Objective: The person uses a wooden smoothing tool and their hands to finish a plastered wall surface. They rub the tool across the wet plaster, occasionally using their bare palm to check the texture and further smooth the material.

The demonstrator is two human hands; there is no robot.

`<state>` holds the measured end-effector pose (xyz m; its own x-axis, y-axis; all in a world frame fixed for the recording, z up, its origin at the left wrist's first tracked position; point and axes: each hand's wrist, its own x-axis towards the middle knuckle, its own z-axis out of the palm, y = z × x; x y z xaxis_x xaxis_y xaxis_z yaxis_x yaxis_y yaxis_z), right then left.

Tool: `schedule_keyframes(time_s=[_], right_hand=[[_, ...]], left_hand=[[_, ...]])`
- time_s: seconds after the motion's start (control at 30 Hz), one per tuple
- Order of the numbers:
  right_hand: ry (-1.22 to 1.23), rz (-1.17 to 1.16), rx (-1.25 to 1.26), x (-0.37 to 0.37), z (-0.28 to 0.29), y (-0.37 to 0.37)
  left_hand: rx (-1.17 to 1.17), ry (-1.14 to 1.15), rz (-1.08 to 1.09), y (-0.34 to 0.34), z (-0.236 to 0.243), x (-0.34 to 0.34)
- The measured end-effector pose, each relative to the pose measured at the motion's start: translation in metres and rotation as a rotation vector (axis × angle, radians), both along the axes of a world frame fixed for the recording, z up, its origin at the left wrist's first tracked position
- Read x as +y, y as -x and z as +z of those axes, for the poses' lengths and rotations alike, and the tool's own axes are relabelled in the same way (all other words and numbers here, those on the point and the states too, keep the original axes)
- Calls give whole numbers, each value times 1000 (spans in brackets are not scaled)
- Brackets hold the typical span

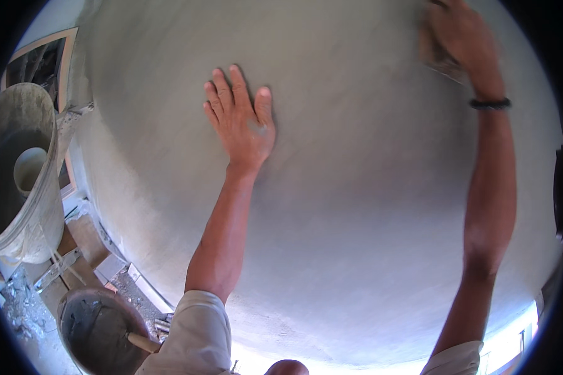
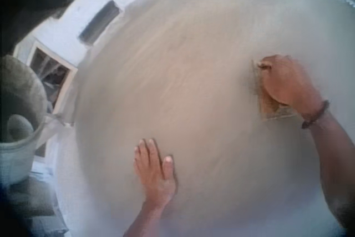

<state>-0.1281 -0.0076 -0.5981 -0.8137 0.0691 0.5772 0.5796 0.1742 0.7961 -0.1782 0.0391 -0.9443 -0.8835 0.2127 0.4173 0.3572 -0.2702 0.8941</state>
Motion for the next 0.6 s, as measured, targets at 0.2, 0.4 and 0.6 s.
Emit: schedule_keyframes(time_s=[0.2,0.4,0.6], right_hand=[[-47,150,-371,30,-164,-21],[360,-217,-529,-46,-175,-83],[61,-265,-36,-28,3,-122]], left_hand=[[-236,89,11,9,-33,11],[-539,213,-62,26,-76,12],[-697,290,-147,32,-93,5]])
